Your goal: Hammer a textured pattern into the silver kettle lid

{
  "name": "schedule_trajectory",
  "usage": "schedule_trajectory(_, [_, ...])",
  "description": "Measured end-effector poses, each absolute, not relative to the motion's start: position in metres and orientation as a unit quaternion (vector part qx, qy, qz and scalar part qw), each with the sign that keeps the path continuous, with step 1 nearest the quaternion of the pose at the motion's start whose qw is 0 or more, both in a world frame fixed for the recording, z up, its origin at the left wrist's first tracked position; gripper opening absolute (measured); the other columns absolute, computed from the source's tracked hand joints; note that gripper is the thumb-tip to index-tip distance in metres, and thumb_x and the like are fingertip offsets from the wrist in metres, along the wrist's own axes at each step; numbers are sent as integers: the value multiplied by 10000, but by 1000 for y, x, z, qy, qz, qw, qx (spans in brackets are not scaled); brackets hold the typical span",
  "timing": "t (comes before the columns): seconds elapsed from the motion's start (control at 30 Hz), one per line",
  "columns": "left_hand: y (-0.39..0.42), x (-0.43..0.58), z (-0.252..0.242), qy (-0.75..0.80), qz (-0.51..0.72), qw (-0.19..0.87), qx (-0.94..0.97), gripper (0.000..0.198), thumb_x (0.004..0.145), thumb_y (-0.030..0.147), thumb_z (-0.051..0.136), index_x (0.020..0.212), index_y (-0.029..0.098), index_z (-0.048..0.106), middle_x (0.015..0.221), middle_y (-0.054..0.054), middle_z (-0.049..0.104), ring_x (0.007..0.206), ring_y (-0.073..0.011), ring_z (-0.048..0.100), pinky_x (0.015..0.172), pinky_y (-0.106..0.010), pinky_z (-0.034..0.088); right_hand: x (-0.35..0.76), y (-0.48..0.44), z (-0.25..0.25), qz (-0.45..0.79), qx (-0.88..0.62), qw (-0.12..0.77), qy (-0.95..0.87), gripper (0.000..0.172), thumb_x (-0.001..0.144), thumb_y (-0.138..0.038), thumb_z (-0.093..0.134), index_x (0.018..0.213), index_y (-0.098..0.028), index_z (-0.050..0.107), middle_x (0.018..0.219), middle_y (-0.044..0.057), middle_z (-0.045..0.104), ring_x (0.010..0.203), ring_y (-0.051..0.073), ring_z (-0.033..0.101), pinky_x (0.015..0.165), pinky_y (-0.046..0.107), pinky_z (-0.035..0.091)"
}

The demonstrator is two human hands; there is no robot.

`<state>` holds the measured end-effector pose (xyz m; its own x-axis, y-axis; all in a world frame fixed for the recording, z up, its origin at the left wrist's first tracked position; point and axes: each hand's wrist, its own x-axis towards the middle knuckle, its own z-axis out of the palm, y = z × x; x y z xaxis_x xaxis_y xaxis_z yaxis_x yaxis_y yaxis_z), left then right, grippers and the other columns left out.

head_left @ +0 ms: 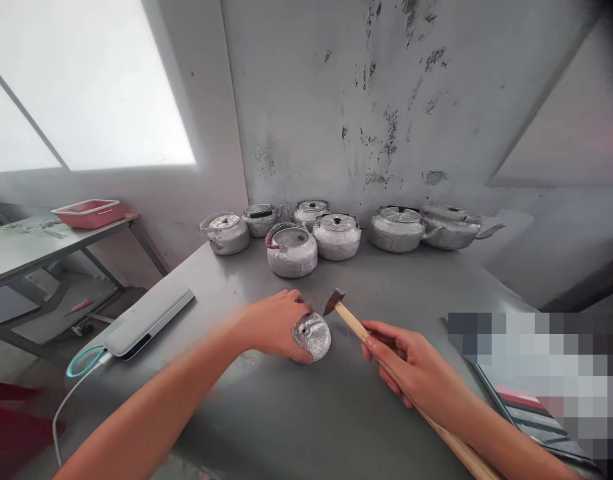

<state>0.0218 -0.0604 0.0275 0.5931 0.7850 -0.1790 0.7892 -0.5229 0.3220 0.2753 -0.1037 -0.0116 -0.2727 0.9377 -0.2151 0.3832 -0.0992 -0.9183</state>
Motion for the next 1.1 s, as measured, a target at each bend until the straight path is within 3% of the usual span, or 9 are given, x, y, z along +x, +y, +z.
schedule_trajectory(0.07, [-53, 21, 31, 426, -14, 191, 884, 429, 712, 504, 767, 1040, 235, 699, 1090, -70, 652, 1064, -287, 618, 859, -330, 494, 273, -106, -7, 521, -536, 261, -610, 339, 979, -498, 485, 1146, -234, 615, 823, -35, 519, 510, 91, 401, 362, 211, 354])
schedule_trajectory(0.17, [-45, 18, 28, 429, 12, 212, 878, 570, 644, 512, 820, 1131, 251, 682, 1111, -54, 640, 1022, -268, 632, 801, -310, 494, 270, -109, -3, 538, -540, 241, -601, 336, 997, -522, 441, 958, -229, 602, 785, -50, 471, 491, 74, 373, 360, 195, 333])
schedule_trajectory(0.4, [-43, 16, 3, 452, 112, 257, 847, 685, 658, 610, 816, 1217, 271, 612, 1244, -39, 596, 1109, -269, 596, 897, -328, 481, 264, -115, 0, 548, -571, 204, -576, 349, 1017, -510, 401, 801, -247, 481, 680, -85, 358, 482, 79, 317, 363, 182, 290])
schedule_trajectory(0.63, [-38, 16, 0, 445, 123, 285, 840, 666, 639, 610, 832, 1157, 257, 607, 1171, -32, 622, 1085, -277, 585, 879, -334, 474, 262, -115, 13, 540, -594, 188, -566, 368, 1020, -550, 372, 812, -259, 457, 683, -82, 318, 501, 88, 255, 387, 200, 186])
schedule_trajectory(0.87, [-35, 15, -3, 445, 130, 303, 832, 657, 625, 601, 843, 1133, 253, 615, 1189, -52, 594, 1052, -269, 588, 843, -332, 481, 259, -119, -3, 533, -567, 220, -589, 434, 1007, -607, 368, 746, -262, 408, 585, -93, 275, 477, 103, 243, 372, 202, 227])
schedule_trajectory(1.1, [-34, 17, -4, 457, 132, 300, 827, 639, 603, 589, 860, 1085, 259, 601, 1163, -35, 597, 1021, -259, 579, 802, -320, 477, 261, -121, -13, 560, -567, 211, -566, 406, 1041, -535, 348, 749, -257, 401, 656, -82, 289, 503, 98, 255, 382, 193, 241])
